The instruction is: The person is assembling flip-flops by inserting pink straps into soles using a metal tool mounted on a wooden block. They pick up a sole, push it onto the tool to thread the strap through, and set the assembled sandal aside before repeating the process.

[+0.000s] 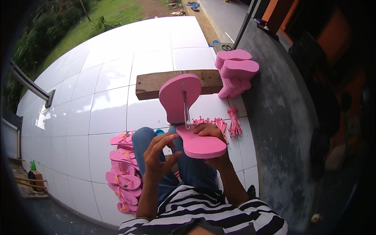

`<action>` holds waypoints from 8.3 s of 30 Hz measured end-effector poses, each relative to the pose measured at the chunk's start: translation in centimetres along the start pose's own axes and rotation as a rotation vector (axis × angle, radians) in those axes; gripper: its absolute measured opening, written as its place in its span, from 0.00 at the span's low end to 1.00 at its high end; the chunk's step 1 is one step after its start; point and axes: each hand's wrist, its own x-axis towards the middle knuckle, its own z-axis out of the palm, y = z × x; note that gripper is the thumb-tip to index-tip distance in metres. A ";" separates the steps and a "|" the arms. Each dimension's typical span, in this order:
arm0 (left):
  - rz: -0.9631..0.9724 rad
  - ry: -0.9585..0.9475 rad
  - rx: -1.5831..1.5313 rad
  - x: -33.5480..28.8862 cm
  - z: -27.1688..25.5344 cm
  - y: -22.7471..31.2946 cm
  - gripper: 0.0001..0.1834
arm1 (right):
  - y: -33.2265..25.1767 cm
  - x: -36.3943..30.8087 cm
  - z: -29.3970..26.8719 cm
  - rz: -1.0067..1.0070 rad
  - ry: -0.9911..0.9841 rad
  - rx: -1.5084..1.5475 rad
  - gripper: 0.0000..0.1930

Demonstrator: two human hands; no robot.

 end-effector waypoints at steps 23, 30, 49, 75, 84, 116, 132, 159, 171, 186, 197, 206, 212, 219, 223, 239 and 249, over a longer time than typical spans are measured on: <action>-0.072 0.078 -0.039 4.9 2.1 2.8 0.13 | -1.7 3.2 -1.0 -0.055 0.028 -0.305 0.23; -0.366 0.098 -0.183 7.4 1.7 3.9 0.09 | -4.0 4.3 0.3 0.198 0.204 -0.527 0.42; -0.401 -0.231 0.194 -7.9 6.1 -5.1 0.11 | 4.4 -7.2 2.6 0.720 0.101 0.016 0.13; -0.466 -0.259 -0.864 0.0 3.3 -3.8 0.07 | -1.6 1.6 -1.2 0.217 -0.114 0.475 0.10; 0.112 0.229 0.225 8.5 1.6 -2.5 0.11 | -2.5 3.1 1.6 0.217 0.266 0.540 0.08; -0.032 0.061 -0.169 7.7 2.6 -0.2 0.16 | -2.5 6.4 -1.3 -0.034 0.385 -0.060 0.19; -0.269 -0.055 -0.643 8.3 4.2 0.6 0.21 | -1.1 9.2 -0.6 0.108 -0.112 0.473 0.20; -0.326 0.024 -0.345 5.7 4.1 3.1 0.28 | -2.3 4.3 2.3 0.063 0.183 0.321 0.18; -0.530 -0.179 -0.460 -0.1 3.1 4.1 0.19 | -3.9 -1.6 0.4 0.271 0.022 0.203 0.19; -0.835 -0.175 -0.155 -3.7 2.2 -3.5 0.17 | -0.5 -6.0 5.4 0.393 -0.266 -0.677 0.10; -0.703 -0.041 -0.142 -1.6 1.5 -4.4 0.13 | -3.0 -5.3 3.0 0.379 -0.308 -0.306 0.06; -0.222 -0.189 -0.470 1.5 2.0 -0.5 0.20 | -2.3 0.4 0.3 0.099 0.115 -0.351 0.17; 0.222 -0.022 -0.261 4.7 2.2 -1.4 0.27 | -2.6 2.6 0.2 -0.066 0.099 -0.361 0.14; 0.229 0.116 -0.358 4.9 2.3 -1.4 0.14 | -2.6 2.5 0.9 -0.039 0.187 -0.176 0.11; 0.242 0.125 -0.390 5.2 2.1 -1.5 0.09 | -3.0 2.9 0.8 -0.065 0.187 -0.210 0.11; -0.055 0.357 0.327 10.1 4.4 -2.3 0.44 | 0.3 7.5 2.9 0.258 0.395 -0.226 0.10; 0.279 -0.393 0.376 -1.4 2.0 -2.2 0.14 | 0.7 -6.5 2.1 0.613 -0.338 -0.136 0.17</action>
